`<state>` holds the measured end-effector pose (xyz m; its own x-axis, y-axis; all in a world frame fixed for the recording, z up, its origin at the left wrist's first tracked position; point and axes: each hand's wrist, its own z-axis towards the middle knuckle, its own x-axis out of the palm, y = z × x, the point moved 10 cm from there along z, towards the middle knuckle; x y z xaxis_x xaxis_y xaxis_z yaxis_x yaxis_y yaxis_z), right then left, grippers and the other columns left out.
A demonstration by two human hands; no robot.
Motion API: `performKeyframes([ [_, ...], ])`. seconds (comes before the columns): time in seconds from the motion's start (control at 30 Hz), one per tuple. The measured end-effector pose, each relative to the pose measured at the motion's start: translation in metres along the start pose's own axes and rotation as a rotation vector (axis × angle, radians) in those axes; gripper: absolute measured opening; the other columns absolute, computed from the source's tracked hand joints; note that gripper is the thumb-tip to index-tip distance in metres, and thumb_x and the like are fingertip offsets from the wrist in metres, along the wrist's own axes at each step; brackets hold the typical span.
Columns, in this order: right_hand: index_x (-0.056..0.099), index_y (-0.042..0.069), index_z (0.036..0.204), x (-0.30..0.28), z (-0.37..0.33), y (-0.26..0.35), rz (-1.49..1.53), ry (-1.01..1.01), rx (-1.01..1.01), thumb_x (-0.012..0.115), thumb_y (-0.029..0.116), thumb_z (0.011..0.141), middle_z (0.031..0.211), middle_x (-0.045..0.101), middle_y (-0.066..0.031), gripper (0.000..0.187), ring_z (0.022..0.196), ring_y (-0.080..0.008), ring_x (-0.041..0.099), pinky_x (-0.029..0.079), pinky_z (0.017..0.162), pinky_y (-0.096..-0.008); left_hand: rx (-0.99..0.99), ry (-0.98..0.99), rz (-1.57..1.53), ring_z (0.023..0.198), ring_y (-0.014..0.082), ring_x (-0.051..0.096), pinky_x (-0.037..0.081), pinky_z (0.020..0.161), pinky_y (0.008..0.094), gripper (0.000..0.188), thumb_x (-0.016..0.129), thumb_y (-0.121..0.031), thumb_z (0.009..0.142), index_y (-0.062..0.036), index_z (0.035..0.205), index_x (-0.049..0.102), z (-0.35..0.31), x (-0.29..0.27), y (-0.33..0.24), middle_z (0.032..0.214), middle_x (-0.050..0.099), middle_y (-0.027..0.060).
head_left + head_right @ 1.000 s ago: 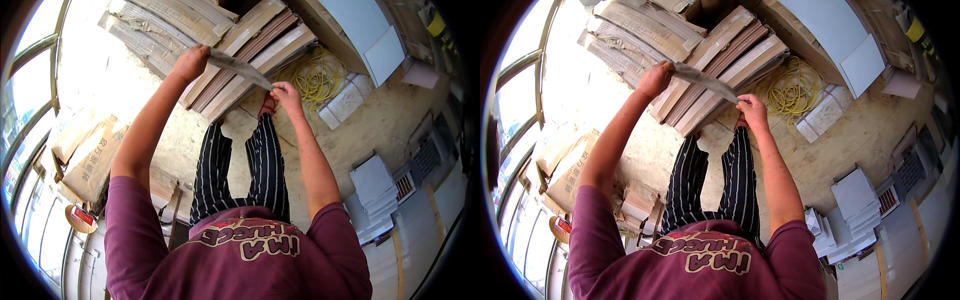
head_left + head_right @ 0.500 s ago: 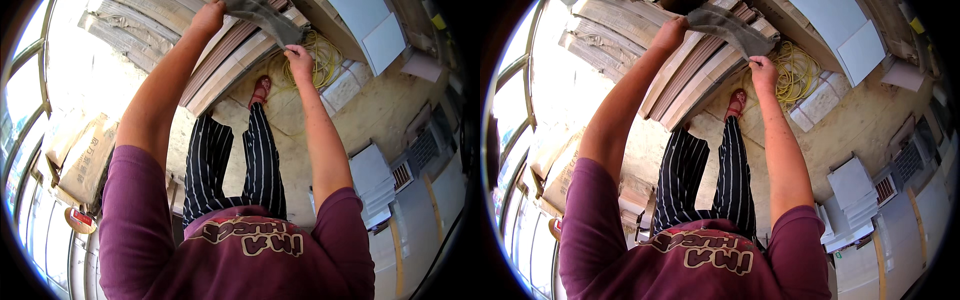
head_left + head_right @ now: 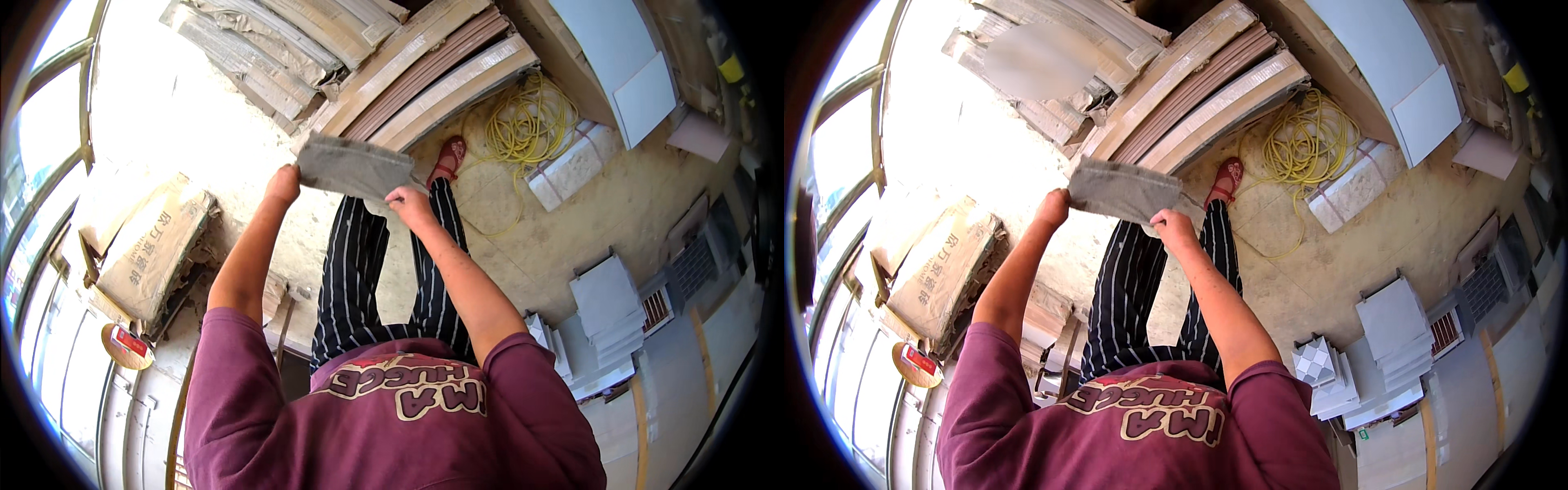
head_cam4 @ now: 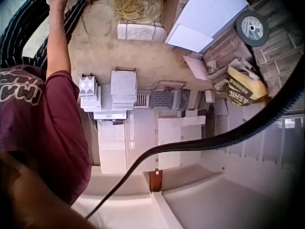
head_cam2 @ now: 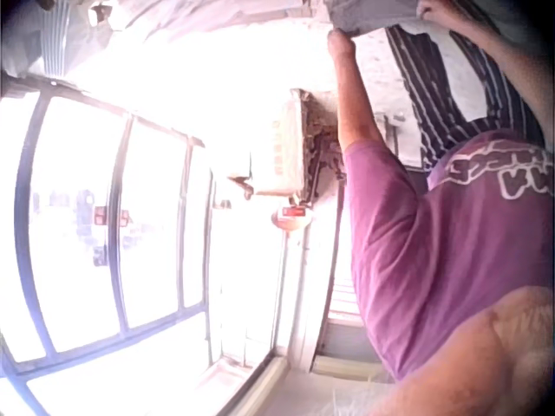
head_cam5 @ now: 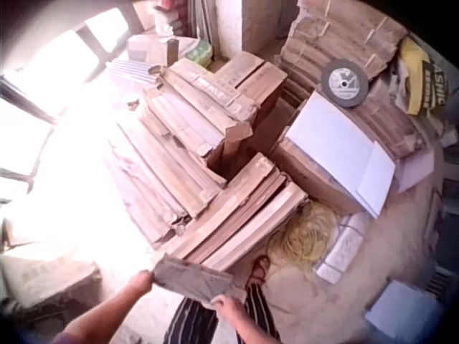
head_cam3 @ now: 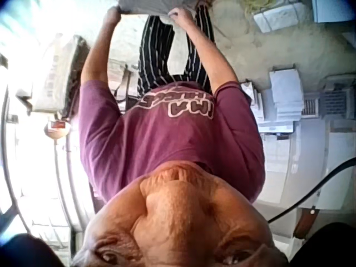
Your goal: The person handles a sample book of stone-like paint finishes and several thin gray tile slabs, picking them up from stacks and turning the pages of the book to compare different materials.
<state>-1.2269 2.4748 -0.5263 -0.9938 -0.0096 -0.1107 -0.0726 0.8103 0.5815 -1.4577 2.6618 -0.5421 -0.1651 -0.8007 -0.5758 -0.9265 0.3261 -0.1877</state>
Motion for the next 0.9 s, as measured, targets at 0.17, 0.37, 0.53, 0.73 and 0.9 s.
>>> performKeyframes([
  [0.17,0.066,0.006,0.085,0.015,-0.027,-0.001,-0.016,0.091,0.095,0.062,0.009,0.069,0.078,0.065,-0.0126,0.017,0.075,-0.0242,0.062,0.049,0.071,-0.0327,-0.023,0.072,-0.055,0.088,0.0358,0.058,0.047,0.077,0.0421,0.012,0.049,-0.002,0.074,-0.0038,0.081,0.059,-0.058,0.025,0.009,0.090,0.060,0.0193],
  [0.37,0.065,0.004,0.089,-0.019,-0.052,-0.013,-0.062,0.007,0.067,0.061,0.008,0.070,0.075,0.066,-0.0083,0.020,0.069,-0.0156,0.063,0.049,0.066,-0.0269,0.041,-0.022,-0.241,0.084,0.0381,0.057,0.047,0.074,0.0434,0.010,0.049,-0.005,0.076,-0.0014,0.078,0.058,-0.105,0.031,-0.022,0.085,0.059,0.0204],
  [0.53,0.065,0.004,0.088,-0.048,-0.073,-0.021,-0.155,-0.065,0.079,0.061,0.008,0.070,0.075,0.066,-0.0081,0.019,0.069,-0.0153,0.063,0.049,0.067,-0.0270,0.069,-0.064,-0.365,0.085,0.0401,0.055,0.046,0.074,0.0460,0.009,0.051,-0.007,0.077,-0.0001,0.080,0.055,-0.130,0.030,-0.050,0.087,0.057,0.0210],
  [0.73,0.066,0.005,0.087,-0.062,-0.095,-0.017,-0.174,-0.106,0.088,0.062,0.009,0.068,0.074,0.066,-0.0072,0.020,0.071,-0.0164,0.063,0.049,0.069,-0.0276,0.082,-0.096,-0.408,0.086,0.0398,0.055,0.046,0.075,0.0459,0.011,0.052,-0.008,0.077,-0.0010,0.084,0.055,-0.158,0.031,-0.065,0.088,0.057,0.0203],
  [0.9,0.066,0.006,0.087,-0.056,-0.106,-0.006,-0.182,-0.117,0.084,0.062,0.010,0.068,0.074,0.066,-0.0080,0.020,0.071,-0.0168,0.063,0.049,0.068,-0.0278,0.052,-0.125,-0.453,0.082,0.0389,0.056,0.047,0.074,0.0444,0.009,0.054,-0.008,0.075,-0.0007,0.080,0.057,-0.181,0.029,-0.067,0.084,0.059,0.0202],
])
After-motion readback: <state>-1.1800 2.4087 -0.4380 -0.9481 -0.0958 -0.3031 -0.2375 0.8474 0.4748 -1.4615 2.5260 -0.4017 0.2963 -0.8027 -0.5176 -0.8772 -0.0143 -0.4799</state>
